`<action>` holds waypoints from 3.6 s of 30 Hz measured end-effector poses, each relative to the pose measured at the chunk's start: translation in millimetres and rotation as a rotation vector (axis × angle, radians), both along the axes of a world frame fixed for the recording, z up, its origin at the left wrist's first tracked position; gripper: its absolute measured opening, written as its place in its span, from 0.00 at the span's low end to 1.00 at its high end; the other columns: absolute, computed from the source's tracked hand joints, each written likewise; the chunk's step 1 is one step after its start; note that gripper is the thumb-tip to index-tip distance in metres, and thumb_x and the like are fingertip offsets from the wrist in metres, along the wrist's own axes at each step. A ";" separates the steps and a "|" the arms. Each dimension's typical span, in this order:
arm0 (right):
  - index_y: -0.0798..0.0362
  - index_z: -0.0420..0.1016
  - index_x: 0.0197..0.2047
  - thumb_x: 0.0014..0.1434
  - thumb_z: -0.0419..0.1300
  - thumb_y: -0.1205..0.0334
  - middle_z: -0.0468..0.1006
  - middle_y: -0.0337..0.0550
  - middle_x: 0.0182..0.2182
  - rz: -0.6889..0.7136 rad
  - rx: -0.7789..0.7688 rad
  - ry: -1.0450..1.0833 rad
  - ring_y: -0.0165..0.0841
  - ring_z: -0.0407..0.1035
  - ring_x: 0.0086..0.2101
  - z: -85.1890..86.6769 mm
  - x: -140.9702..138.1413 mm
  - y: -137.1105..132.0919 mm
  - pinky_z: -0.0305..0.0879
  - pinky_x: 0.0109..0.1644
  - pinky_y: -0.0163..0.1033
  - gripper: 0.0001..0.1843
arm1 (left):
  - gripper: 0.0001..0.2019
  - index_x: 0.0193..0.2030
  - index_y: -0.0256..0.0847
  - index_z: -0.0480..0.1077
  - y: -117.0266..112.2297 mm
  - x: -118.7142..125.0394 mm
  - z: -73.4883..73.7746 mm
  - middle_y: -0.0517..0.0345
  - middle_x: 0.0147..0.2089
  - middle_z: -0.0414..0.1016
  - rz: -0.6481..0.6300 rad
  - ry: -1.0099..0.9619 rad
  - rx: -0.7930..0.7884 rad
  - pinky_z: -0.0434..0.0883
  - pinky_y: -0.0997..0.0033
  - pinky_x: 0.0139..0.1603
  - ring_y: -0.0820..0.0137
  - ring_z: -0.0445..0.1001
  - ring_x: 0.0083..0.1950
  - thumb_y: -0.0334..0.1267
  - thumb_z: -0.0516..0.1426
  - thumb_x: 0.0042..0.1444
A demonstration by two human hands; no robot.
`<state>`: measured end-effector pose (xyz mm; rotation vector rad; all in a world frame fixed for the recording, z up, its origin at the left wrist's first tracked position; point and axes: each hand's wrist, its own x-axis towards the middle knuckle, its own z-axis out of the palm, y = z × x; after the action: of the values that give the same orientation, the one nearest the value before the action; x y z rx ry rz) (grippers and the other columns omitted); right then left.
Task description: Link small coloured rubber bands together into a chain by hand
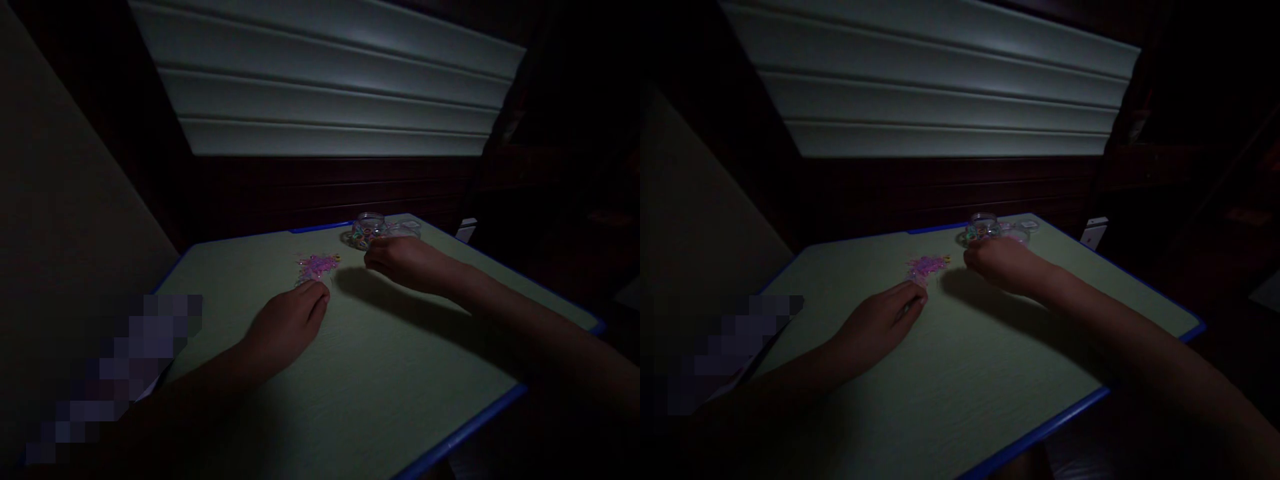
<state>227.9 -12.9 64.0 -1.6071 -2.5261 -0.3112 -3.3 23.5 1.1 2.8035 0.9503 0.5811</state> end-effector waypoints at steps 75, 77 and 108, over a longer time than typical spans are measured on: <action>0.54 0.73 0.43 0.61 0.50 0.64 0.70 0.50 0.38 0.146 0.003 0.450 0.35 0.65 0.39 -65.4 -33.3 22.6 0.62 0.45 0.40 0.12 | 0.10 0.37 0.39 0.66 -5.0 0.4 0.9 0.59 0.36 0.70 0.068 0.004 0.085 0.63 0.74 0.35 0.74 0.67 0.34 0.34 0.45 0.61; 0.55 0.74 0.42 0.61 0.52 0.61 0.70 0.49 0.37 0.138 -0.005 0.460 0.35 0.65 0.39 -65.1 -33.1 22.4 0.62 0.44 0.40 0.12 | 0.10 0.36 0.39 0.66 -4.5 0.5 0.4 0.60 0.36 0.70 0.070 -0.010 0.078 0.62 0.74 0.34 0.74 0.67 0.34 0.35 0.45 0.61; 0.56 0.72 0.30 0.58 0.56 0.65 0.71 0.44 0.30 0.045 -0.034 0.554 0.30 0.66 0.31 -64.0 -24.8 25.8 0.60 0.37 0.35 0.06 | 0.09 0.35 0.40 0.66 -2.9 1.2 3.9 0.59 0.35 0.70 0.077 -0.049 -0.003 0.64 0.74 0.36 0.73 0.68 0.35 0.34 0.46 0.59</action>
<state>203.1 12.9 0.1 -1.3982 -2.1409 0.1652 -2.1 20.6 5.0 2.7463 1.0522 0.6544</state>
